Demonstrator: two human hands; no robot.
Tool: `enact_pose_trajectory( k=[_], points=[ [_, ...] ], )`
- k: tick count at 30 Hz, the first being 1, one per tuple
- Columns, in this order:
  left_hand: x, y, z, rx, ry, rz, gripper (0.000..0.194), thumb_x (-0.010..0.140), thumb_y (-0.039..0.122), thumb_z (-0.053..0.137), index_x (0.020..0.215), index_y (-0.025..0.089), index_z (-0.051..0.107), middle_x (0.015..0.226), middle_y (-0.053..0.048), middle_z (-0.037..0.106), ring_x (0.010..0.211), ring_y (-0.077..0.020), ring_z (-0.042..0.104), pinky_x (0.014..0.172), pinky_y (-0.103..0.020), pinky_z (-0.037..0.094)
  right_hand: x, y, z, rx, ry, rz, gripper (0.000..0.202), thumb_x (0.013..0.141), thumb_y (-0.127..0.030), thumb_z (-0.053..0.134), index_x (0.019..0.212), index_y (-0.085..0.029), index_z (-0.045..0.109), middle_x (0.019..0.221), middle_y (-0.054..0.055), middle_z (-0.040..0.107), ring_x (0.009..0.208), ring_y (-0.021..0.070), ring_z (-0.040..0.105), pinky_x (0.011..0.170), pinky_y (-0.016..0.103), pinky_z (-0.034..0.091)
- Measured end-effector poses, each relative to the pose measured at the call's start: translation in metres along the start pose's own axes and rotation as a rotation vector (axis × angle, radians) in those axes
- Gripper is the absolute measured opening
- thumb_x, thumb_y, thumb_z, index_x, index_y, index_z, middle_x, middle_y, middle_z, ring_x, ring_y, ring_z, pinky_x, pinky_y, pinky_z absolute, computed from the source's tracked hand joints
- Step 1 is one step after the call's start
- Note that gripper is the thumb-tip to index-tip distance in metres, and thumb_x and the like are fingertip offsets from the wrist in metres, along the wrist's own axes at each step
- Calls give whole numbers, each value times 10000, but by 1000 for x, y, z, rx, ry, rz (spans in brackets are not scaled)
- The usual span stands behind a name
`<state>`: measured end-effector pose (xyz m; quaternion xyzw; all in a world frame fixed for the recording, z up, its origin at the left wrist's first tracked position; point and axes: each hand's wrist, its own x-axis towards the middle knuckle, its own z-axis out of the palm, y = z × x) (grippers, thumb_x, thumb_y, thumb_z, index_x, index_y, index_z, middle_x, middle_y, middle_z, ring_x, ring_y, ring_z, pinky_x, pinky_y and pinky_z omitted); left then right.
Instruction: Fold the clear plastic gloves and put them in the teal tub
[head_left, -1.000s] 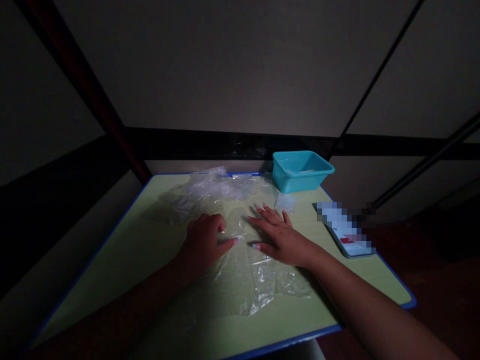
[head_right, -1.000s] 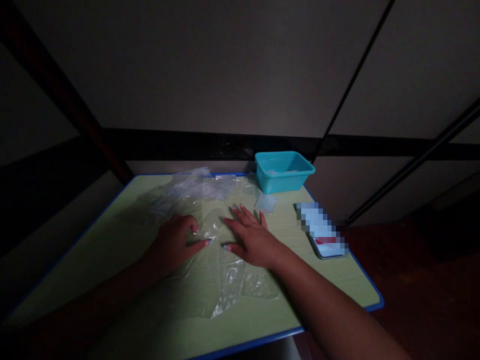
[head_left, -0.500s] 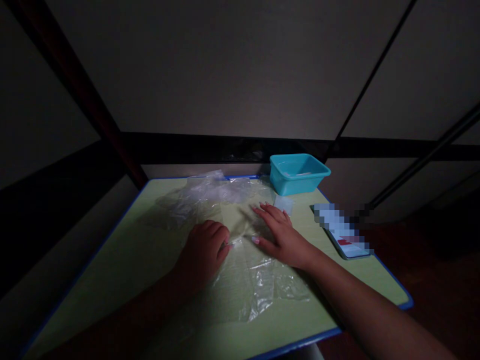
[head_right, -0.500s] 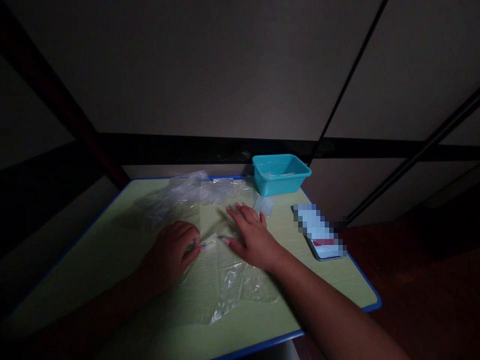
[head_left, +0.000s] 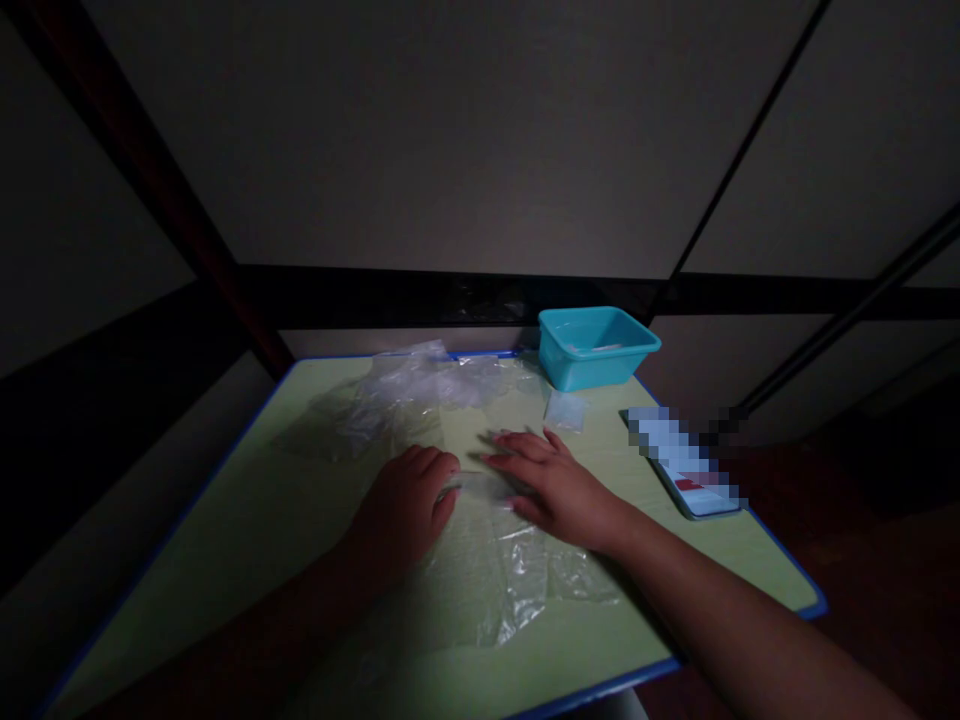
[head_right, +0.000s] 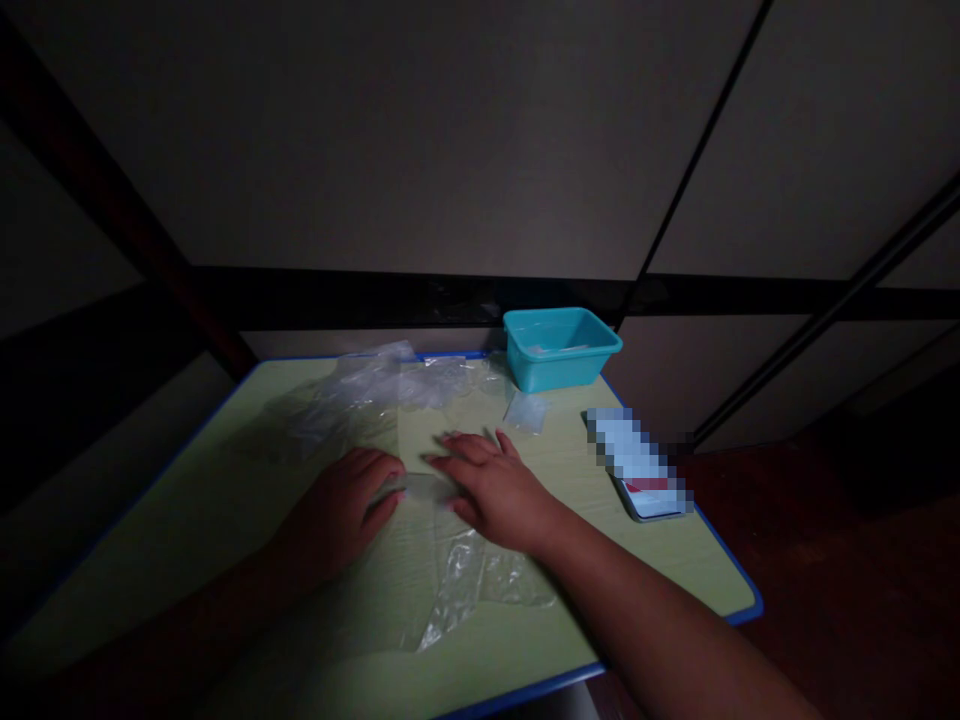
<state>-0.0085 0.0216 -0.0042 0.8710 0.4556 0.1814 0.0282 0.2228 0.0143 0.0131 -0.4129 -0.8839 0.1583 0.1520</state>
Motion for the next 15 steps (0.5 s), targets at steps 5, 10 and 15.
enact_pose_trajectory(
  k=[5,10,15],
  points=[
    [0,0,0,18,-9,-8,121,822,129,471,887,173,563,892,-86,589,869,-270,535,756,-388,442,0,1,4,-14,43,-6,527,868,-188,530,1381,-286,455,1475,86,417,1339,254,381,1088,580,207],
    [-2,4,-1,14,-17,7,77,828,153,492,850,179,561,863,-76,586,838,-257,533,741,-378,442,0,1,3,18,101,-106,384,885,-152,505,1249,-250,576,1416,84,489,1296,227,437,1068,485,294],
    [-3,8,-6,-30,55,21,109,845,285,530,846,177,548,855,-81,580,832,-263,520,744,-399,433,2,4,3,33,120,-196,217,823,-111,575,1004,-201,653,1109,81,645,1115,212,552,953,372,409]
  ],
)
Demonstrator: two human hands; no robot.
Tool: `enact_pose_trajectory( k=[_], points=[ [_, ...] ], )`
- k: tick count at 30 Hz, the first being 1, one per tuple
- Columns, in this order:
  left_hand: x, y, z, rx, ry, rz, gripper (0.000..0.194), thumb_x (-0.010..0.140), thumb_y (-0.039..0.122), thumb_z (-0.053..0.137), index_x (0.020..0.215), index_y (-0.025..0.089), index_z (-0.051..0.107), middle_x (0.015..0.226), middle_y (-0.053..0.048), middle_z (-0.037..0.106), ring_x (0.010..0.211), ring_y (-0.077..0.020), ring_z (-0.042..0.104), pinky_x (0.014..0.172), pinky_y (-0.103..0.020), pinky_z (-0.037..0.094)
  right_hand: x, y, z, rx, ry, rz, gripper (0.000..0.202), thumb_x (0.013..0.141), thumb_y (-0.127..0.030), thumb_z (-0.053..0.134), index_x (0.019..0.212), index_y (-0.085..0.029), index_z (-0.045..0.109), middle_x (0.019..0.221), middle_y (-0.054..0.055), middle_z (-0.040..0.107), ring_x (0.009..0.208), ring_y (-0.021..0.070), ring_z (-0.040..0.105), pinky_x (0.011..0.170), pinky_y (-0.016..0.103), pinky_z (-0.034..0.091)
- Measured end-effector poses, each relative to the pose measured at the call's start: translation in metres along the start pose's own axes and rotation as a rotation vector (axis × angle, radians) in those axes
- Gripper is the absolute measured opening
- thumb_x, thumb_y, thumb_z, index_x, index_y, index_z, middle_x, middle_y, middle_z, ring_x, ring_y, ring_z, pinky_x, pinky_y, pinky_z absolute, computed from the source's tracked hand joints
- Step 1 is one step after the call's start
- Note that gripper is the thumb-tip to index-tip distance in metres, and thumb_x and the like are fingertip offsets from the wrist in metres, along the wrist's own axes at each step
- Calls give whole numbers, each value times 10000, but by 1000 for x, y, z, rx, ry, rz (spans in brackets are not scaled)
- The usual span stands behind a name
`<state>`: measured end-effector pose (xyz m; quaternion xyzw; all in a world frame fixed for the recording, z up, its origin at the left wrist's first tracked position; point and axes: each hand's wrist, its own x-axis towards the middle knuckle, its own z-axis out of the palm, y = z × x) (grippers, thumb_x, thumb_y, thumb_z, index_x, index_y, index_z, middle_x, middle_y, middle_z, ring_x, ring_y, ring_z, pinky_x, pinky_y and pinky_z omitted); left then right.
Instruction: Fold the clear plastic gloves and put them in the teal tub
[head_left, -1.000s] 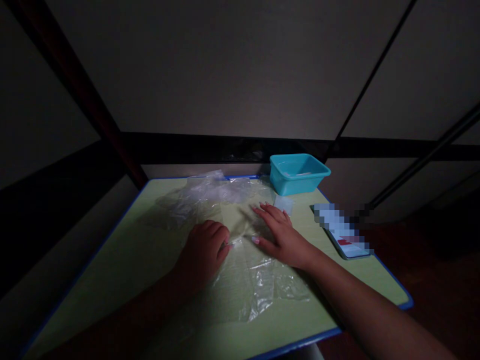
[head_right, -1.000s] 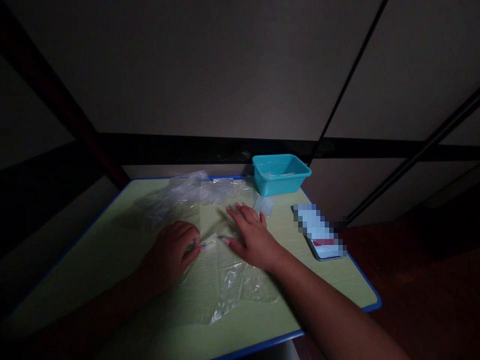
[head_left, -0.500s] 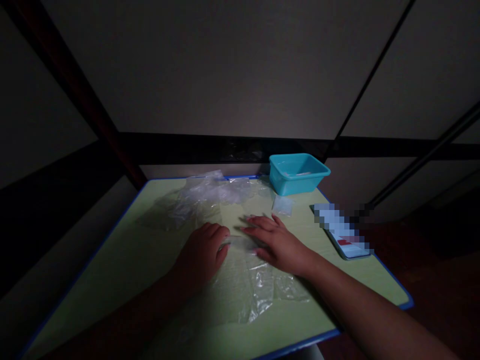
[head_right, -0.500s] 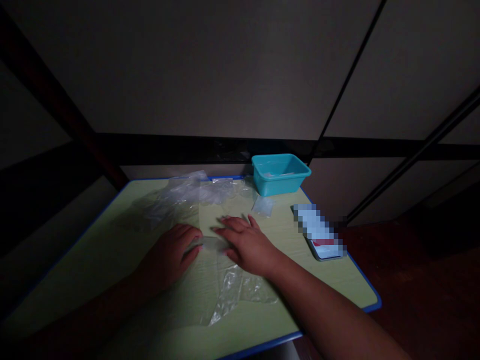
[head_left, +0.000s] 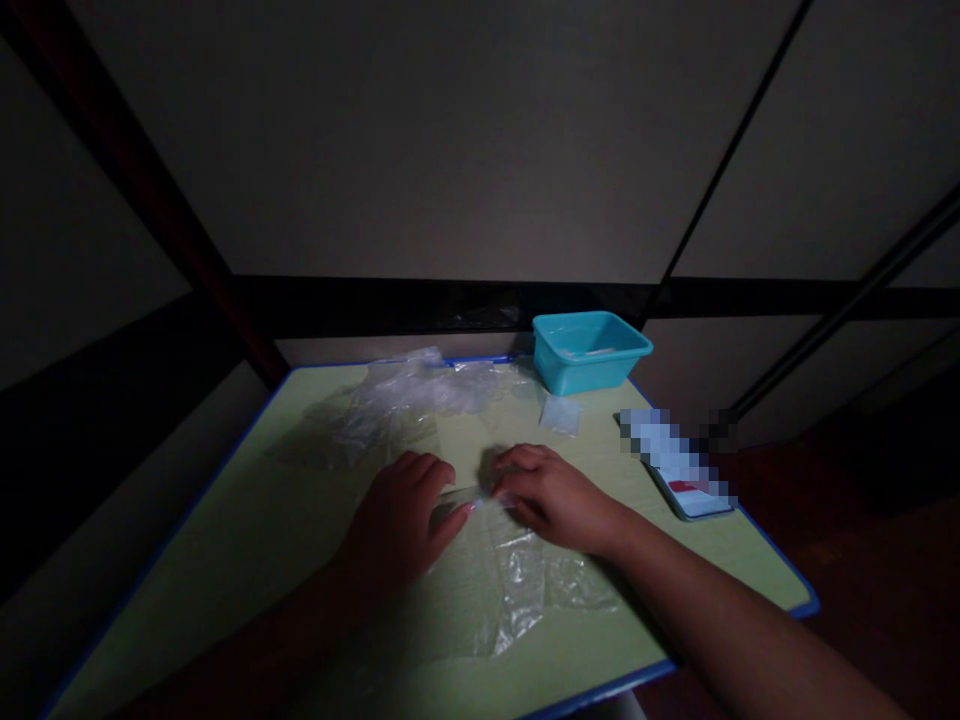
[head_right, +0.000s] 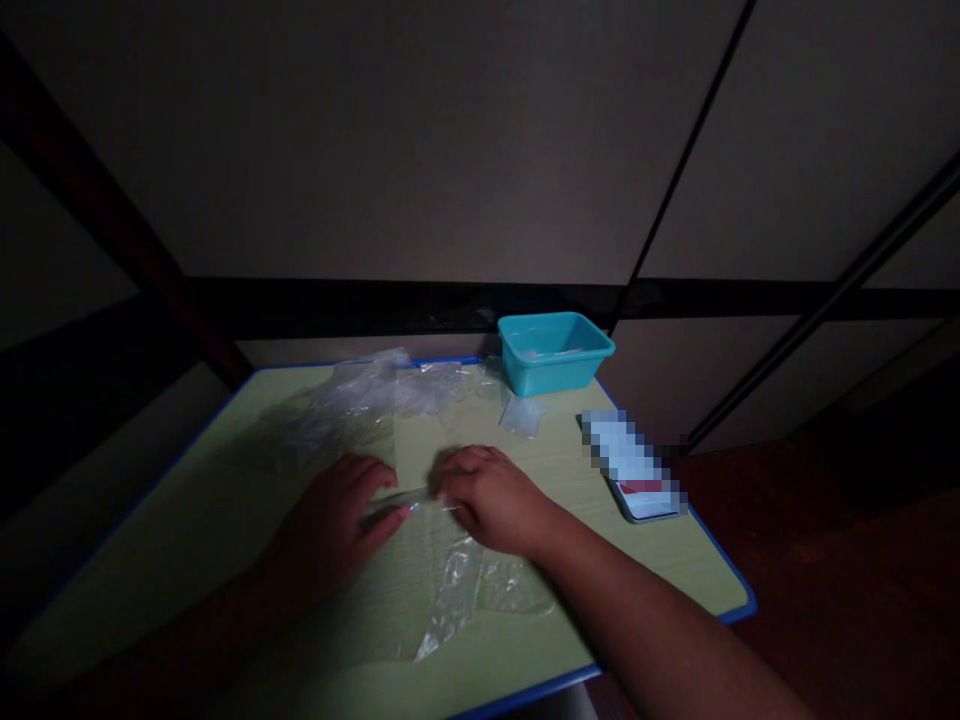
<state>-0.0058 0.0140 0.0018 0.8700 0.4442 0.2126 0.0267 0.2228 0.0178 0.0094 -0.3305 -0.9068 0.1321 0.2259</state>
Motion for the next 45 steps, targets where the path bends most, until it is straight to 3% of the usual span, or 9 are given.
enact_pose_trajectory(
  k=[3,7,13,20,28,31,34,39,45],
  points=[
    [-1,0,-2,-176,85,-33,176,890,311,435,812,191,537,821,-61,569,795,-241,519,727,-380,426,0,0,1,-28,-24,4,163,812,-120,586,933,-204,657,1067,74,639,1062,217,558,929,371,407],
    [-2,2,-3,-554,160,-247,338,950,393,312,757,214,524,719,-14,543,702,-193,517,680,-319,418,-1,-1,0,-51,-39,10,258,746,-94,576,961,-209,660,1073,75,620,1081,231,534,958,397,368],
    [2,5,-2,-741,135,-366,518,945,529,228,667,209,525,543,11,495,524,-160,491,539,-284,410,-2,-5,-7,-34,-49,19,394,578,-101,571,950,-209,642,1074,71,601,1073,265,518,964,459,336],
    [5,9,-1,-816,95,-444,509,911,580,300,657,205,534,484,30,468,440,-145,444,458,-266,371,-3,-8,-7,-5,-70,1,191,785,-265,598,957,-188,630,918,62,608,903,225,549,810,364,400],
    [6,1,0,-821,117,-457,490,890,586,347,655,202,540,471,43,443,432,-138,413,445,-255,345,1,-4,4,-37,-146,-57,107,868,-285,591,901,-191,629,864,37,636,854,195,575,788,328,389],
    [7,-5,4,-832,133,-462,471,900,558,376,649,198,545,491,35,469,436,-137,427,439,-255,349,1,-5,3,-40,-106,-7,157,870,-283,588,974,-179,640,928,66,645,910,212,579,804,337,406],
    [5,-10,7,-859,179,-457,460,913,560,387,687,198,558,517,36,470,458,-137,430,446,-252,356,-1,-11,1,-2,-88,-13,400,883,-369,578,1223,-157,564,1232,127,591,1170,245,506,983,401,360],
    [1,-14,16,-954,289,-385,493,903,640,348,907,208,586,874,-40,621,817,-193,585,782,-319,494,-7,-20,8,40,-296,-17,840,887,-622,465,1519,-175,139,1581,134,129,1453,245,120,1149,519,0],
    [-3,-15,40,-1067,119,-310,600,940,606,274,1365,224,457,1455,-108,448,1349,-264,393,1095,-435,329,-12,-20,16,63,-434,78,893,905,-664,366,1522,-146,-19,1577,133,28,1462,221,-3,1135,490,-132]
  ],
)
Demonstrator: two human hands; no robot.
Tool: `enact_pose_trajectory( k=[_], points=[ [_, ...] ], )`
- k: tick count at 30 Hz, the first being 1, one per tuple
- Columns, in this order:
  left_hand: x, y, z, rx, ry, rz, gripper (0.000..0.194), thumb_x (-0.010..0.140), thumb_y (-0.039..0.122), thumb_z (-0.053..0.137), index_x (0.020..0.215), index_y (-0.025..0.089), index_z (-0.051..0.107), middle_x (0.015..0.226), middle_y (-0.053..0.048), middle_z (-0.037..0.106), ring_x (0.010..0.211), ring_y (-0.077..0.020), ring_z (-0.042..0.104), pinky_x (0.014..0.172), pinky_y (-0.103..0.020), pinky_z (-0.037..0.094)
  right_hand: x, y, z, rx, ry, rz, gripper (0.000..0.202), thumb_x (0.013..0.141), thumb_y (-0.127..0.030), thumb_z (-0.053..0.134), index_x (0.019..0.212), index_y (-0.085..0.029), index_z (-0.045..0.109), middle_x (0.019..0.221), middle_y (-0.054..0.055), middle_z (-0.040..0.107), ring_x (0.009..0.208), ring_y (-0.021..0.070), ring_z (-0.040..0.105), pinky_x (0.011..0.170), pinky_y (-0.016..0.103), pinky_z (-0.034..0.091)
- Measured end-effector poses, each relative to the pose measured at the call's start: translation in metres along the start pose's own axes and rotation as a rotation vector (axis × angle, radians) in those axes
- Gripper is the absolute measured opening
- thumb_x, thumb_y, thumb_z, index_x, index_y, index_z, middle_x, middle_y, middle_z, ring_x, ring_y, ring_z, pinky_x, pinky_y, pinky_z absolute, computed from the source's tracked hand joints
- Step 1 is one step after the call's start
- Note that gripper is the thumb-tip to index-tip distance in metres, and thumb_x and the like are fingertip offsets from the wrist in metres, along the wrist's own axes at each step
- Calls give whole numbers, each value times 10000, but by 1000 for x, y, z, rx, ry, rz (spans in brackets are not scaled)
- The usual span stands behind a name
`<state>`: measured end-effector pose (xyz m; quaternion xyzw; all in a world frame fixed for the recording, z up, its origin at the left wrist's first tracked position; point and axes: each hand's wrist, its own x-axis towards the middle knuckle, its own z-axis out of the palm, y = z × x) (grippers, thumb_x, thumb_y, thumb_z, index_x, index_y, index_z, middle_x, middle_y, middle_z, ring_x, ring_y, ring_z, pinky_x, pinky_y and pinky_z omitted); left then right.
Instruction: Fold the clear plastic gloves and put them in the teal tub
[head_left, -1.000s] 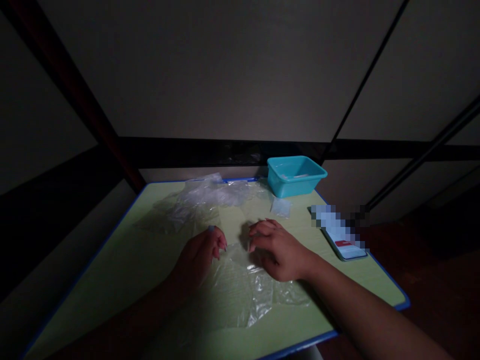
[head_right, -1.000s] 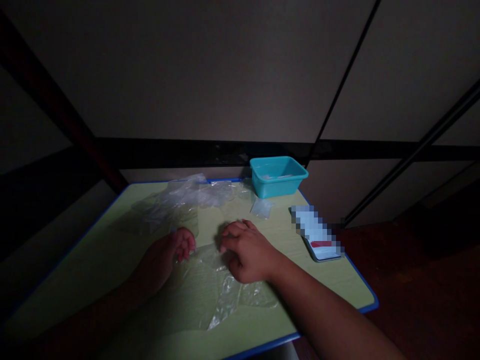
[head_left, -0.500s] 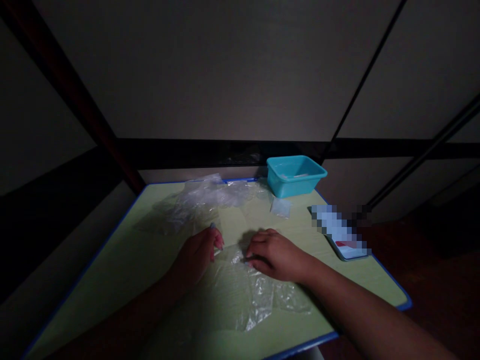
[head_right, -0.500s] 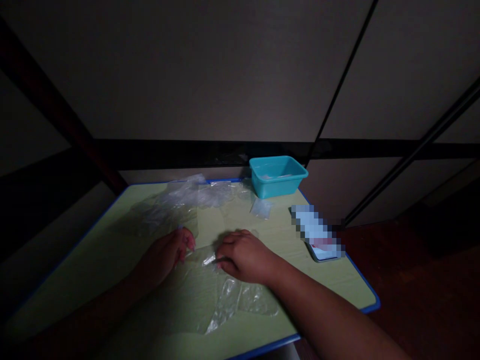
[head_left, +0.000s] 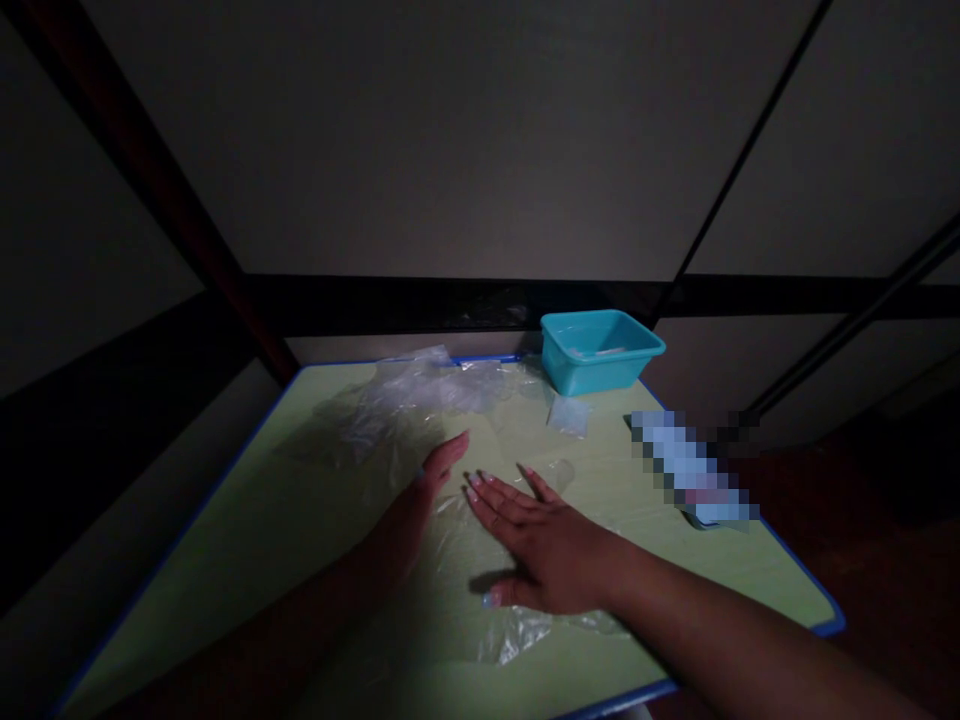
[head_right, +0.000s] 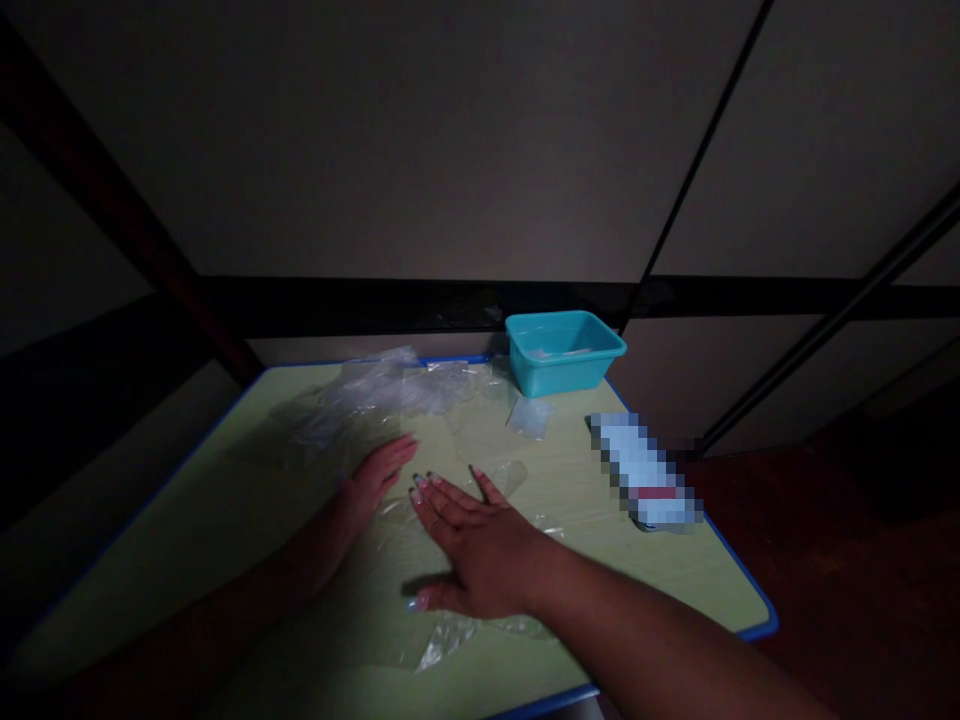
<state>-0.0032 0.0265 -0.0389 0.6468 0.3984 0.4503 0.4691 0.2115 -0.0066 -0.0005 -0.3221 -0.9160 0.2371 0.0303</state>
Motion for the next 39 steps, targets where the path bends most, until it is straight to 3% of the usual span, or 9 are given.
enact_pose_trajectory(
  k=[4,9,13,18,22,27,32,37,39],
  points=[
    [-2,-2,-1,8,-83,-39,689,928,655,232,1456,229,355,1534,-81,332,1428,-279,239,1161,-476,179,-3,2,-3,-15,-23,32,849,894,-682,368,1526,-214,47,1581,76,4,1460,235,-39,1097,518,-203],
    [-2,0,-4,86,-113,-38,785,889,725,150,1475,231,324,1558,-51,278,1441,-291,191,1185,-469,89,-4,3,-7,-10,-61,59,850,861,-705,414,1521,-268,103,1582,53,5,1458,260,-40,1086,564,-187],
    [-5,4,-7,209,-163,16,678,949,619,108,1490,245,275,1572,-35,243,1443,-266,190,1190,-453,102,-6,1,-13,-16,-95,88,833,856,-694,442,1516,-302,120,1580,35,2,1457,263,-45,1088,589,-156],
    [-11,23,-8,568,-204,258,565,973,419,374,1486,218,252,1555,-89,271,1419,-269,257,1170,-456,215,-11,8,-30,-111,-43,253,764,907,-546,489,1520,-281,117,1576,64,-24,1458,278,3,1099,632,-48],
    [-14,36,-4,755,-357,404,453,929,300,473,1371,206,452,1481,-107,392,1378,-274,335,1133,-471,292,-14,23,-46,-262,137,436,587,944,-384,479,1477,-208,305,1574,112,167,1450,292,115,1112,623,39],
    [-17,39,-1,823,-696,506,538,861,440,601,1370,316,482,1517,-89,358,1387,-351,307,1112,-575,254,-14,30,-58,-355,285,574,269,926,-277,505,1134,-142,611,1242,152,603,1193,284,503,1030,485,330],
    [-18,39,1,794,-801,479,639,816,592,601,1400,412,414,1562,-61,237,1408,-402,225,1096,-654,175,-12,26,-58,-343,244,601,189,911,-270,517,1022,-152,615,1070,136,645,1045,271,563,857,366,419],
    [-18,37,4,779,-822,428,587,853,548,580,1400,415,412,1545,-58,277,1398,-394,261,1092,-661,153,-10,24,-57,-323,226,611,194,926,-279,503,1034,-153,603,1054,137,645,995,256,587,829,337,409],
    [-18,34,4,786,-771,436,562,865,518,577,1395,401,428,1538,-58,305,1395,-384,276,1101,-647,141,-9,22,-56,-325,237,601,203,931,-287,498,1037,-152,605,1048,134,642,978,246,590,825,329,404]
  ],
)
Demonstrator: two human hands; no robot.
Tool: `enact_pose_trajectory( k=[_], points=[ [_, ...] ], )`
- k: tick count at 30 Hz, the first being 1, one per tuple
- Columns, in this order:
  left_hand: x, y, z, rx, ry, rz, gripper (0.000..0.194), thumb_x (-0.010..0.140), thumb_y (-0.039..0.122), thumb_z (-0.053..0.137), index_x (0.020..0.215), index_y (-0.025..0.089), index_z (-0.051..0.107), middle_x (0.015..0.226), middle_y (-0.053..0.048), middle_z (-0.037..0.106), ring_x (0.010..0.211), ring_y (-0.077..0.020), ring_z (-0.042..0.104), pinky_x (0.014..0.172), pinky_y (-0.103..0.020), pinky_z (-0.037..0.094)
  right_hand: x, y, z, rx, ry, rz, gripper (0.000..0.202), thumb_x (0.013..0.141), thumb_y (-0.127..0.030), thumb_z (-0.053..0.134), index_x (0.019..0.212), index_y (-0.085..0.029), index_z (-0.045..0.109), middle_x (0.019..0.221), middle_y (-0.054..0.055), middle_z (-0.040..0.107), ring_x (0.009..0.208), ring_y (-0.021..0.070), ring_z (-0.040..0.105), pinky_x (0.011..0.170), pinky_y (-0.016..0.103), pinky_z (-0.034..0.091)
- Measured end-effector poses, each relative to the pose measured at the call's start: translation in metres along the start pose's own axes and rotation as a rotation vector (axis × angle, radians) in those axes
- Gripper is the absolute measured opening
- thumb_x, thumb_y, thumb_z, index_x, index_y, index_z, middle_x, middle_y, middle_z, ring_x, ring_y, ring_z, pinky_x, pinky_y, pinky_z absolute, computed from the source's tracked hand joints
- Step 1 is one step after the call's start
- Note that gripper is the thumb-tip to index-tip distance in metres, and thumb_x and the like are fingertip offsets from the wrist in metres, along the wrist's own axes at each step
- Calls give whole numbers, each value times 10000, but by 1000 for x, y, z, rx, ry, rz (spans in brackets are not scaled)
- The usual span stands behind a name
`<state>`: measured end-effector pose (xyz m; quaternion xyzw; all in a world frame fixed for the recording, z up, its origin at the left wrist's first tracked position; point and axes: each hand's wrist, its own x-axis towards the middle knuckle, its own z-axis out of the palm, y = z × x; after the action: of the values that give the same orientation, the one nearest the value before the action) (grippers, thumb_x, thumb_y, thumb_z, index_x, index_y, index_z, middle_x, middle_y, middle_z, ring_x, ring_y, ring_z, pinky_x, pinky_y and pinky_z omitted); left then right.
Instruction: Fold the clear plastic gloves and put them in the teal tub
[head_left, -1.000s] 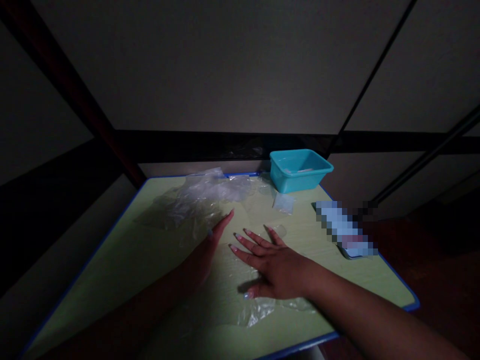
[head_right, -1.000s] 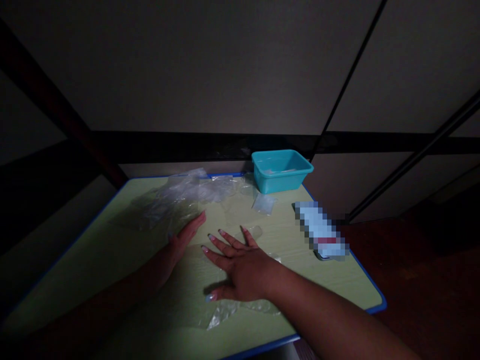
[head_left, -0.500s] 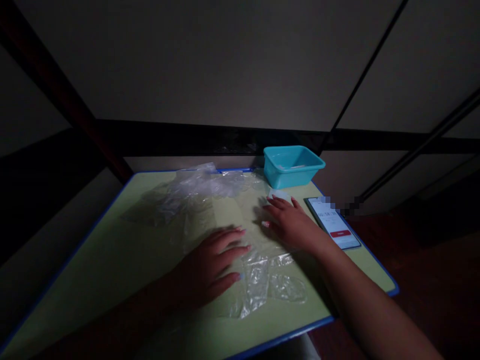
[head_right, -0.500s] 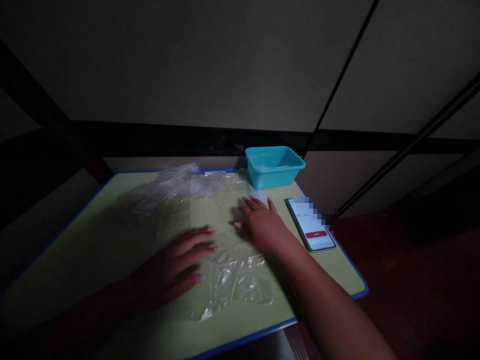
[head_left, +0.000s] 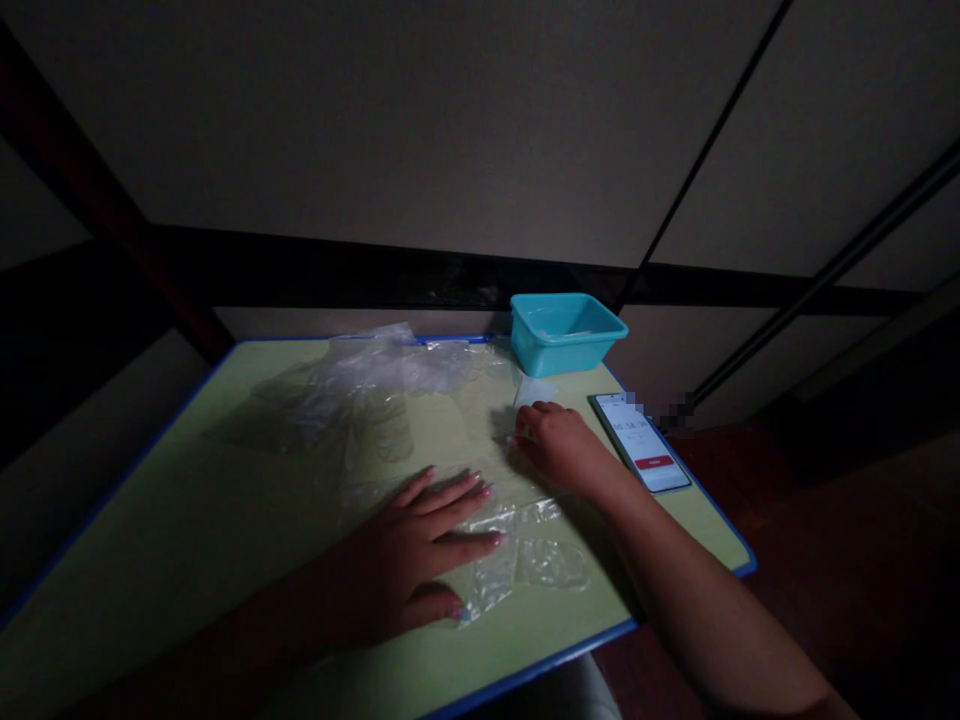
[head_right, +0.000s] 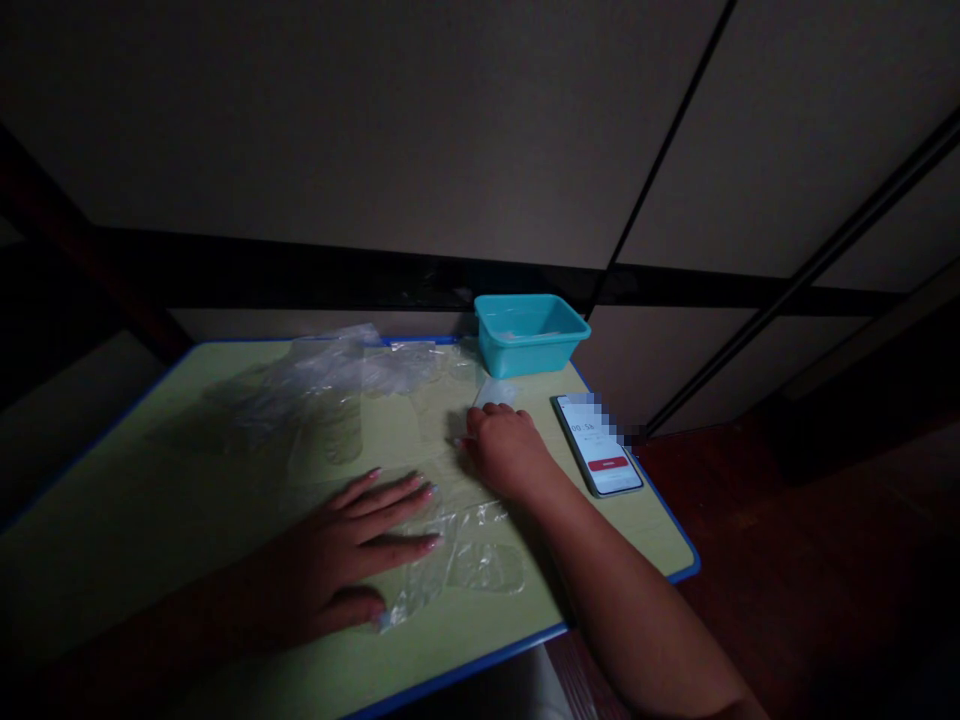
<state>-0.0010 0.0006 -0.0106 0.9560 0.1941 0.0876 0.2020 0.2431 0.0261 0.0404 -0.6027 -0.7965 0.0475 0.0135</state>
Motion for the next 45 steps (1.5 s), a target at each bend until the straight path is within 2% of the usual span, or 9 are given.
enact_pose_trajectory(
  k=[6,11,15,19,28,34,38,41,45],
  points=[
    [-1,-14,-3,-258,527,-179,405,954,479,385,1218,268,609,1272,-69,600,1193,-263,521,1043,-425,371,-14,-16,1,129,111,-311,306,933,-316,513,1179,-140,566,1121,130,607,1079,253,531,939,402,355],
    [2,-21,-12,-604,813,-388,500,973,526,279,947,204,661,1023,-69,675,996,-235,618,919,-388,478,-40,-31,-5,395,-100,-742,335,936,-372,524,1212,-198,597,1282,86,595,1230,219,488,1085,418,267],
    [5,-20,-14,-635,825,-402,602,961,592,198,916,197,650,974,-74,680,925,-232,644,861,-388,507,-61,-33,-23,418,-369,-933,404,921,-395,555,1272,-197,588,1374,63,549,1355,198,382,1167,386,173],
    [4,-20,-12,-583,810,-377,680,912,693,210,911,188,665,968,-83,664,962,-246,608,907,-398,465,-75,-30,-29,321,-489,-830,586,896,-334,601,1438,-227,408,1479,74,394,1426,235,232,1190,441,162],
    [1,-24,-5,-479,727,-287,647,965,604,148,987,183,638,999,-79,630,1004,-231,566,966,-369,391,-87,-22,40,201,-455,-797,593,881,-282,582,1444,-265,396,1523,116,241,1425,353,146,1108,670,108],
    [1,-21,-7,-467,714,-326,655,950,631,151,975,194,638,999,-77,637,998,-238,564,965,-377,396,-87,-25,54,201,-433,-745,625,882,-270,560,1465,-168,358,1515,176,243,1407,397,194,1092,689,92],
    [1,-19,-8,-462,699,-317,645,948,633,169,975,196,643,1001,-76,635,993,-237,569,957,-368,407,-87,-26,35,233,-435,-721,636,902,-294,533,1483,-156,312,1516,176,249,1415,386,175,1099,687,75],
    [1,-19,-8,-495,677,-284,594,962,601,204,972,201,643,998,-69,644,988,-233,587,953,-366,416,-84,-26,6,294,-437,-713,654,919,-335,521,1499,-173,265,1528,137,263,1434,303,173,1164,561,44],
    [2,-20,-5,-529,631,-239,569,980,557,220,984,195,659,1013,-71,660,992,-226,600,950,-368,424,-74,-22,-23,302,-463,-687,560,930,-387,518,1445,-205,397,1507,90,356,1427,227,231,1194,441,14]
  ],
)
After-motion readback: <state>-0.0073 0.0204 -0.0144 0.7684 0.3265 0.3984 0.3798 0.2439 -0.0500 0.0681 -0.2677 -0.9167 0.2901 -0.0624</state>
